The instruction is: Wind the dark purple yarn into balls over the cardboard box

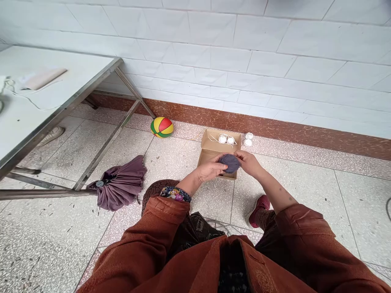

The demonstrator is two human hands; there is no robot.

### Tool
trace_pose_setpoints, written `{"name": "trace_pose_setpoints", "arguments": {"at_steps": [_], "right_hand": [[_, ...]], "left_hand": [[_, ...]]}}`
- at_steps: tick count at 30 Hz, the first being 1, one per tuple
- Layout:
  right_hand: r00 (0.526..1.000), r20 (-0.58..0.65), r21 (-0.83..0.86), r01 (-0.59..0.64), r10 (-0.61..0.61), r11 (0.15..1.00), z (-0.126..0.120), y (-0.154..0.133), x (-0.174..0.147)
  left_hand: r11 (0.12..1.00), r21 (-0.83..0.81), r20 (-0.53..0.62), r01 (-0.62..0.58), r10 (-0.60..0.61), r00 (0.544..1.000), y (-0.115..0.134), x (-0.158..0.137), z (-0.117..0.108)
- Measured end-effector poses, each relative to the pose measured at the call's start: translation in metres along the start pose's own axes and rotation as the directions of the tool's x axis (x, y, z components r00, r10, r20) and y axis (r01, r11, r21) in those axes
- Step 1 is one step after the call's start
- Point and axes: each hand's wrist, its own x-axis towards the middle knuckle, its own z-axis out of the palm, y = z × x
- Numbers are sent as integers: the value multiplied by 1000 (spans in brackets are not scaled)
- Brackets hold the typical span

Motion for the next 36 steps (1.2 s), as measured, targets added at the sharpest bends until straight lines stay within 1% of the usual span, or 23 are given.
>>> {"name": "trace_pose_setpoints", "arguments": {"at_steps": [3, 6, 8, 10, 13, 15, 16, 18, 19, 21, 23, 25, 27, 28, 30, 32, 34, 36], "right_hand": [[999, 27, -100, 20, -18, 995, 1, -1, -3], [993, 105, -124, 60, -47, 990, 2, -5, -5], [982, 174, -107, 94, -75, 990, 1, -9, -7], [968, 228, -66, 126, -108, 990, -1, -14, -8], [956, 257, 32, 137, -141, 990, -4, -21, -10], [961, 240, 82, 123, -139, 989, -5, -24, -10], [965, 221, 95, 120, -139, 988, -6, -24, -10], [973, 173, 95, 134, -149, 986, -6, -25, -8], [976, 148, 89, 148, -160, 985, -6, -24, -6], [978, 100, 78, 173, -180, 982, -5, -22, -3], [982, 52, 71, 176, -180, 982, -3, -19, -1], [989, 5, 64, 147, -147, 987, -1, -15, 1], [995, -30, 44, 97, -96, 994, 1, -9, 3], [997, -36, 29, 69, -68, 997, 2, -6, 3], [999, -26, -14, 22, -22, 1000, 3, -1, 3], [1000, 12, -63, 7, -7, 998, 5, 2, 1], [997, 66, -102, 42, -35, 994, 8, 1, -1], [988, 124, -123, 106, -90, 987, 10, -3, -5]], "left_hand": [[995, -76, -64, -57, 53, 997, 3, 2, -2], [993, -61, -150, -106, 95, 984, 4, 4, -4], [991, -11, -226, -134, 128, 966, 4, 6, -5], [987, 72, -303, -145, 160, 939, 2, 9, -8], [962, 263, -400, -73, 178, 899, -3, 13, -14], [904, 427, -417, -13, 209, 884, -6, 14, -15], [866, 499, -404, 6, 227, 886, -7, 14, -15], [810, 586, -340, 22, 221, 914, -7, 12, -13], [801, 598, -299, 25, 194, 934, -7, 11, -11], [818, 575, -202, 20, 118, 972, -5, 8, -7], [854, 520, -89, -15, 72, 993, -3, 6, -3], [902, 429, 9, -54, 56, 998, -3, 4, -2], [951, 305, 57, -49, 33, 998, -2, 2, -2], [972, 235, 57, -31, 18, 998, -2, 1, -2], [995, 102, 18, -12, 10, 1000, 1, -1, -3], [999, 15, -50, -37, 38, 998, 5, -3, -3], [997, -23, -127, -75, 72, 989, 9, -3, -4], [995, -24, -199, -99, 92, 976, 11, -2, -6]]}}
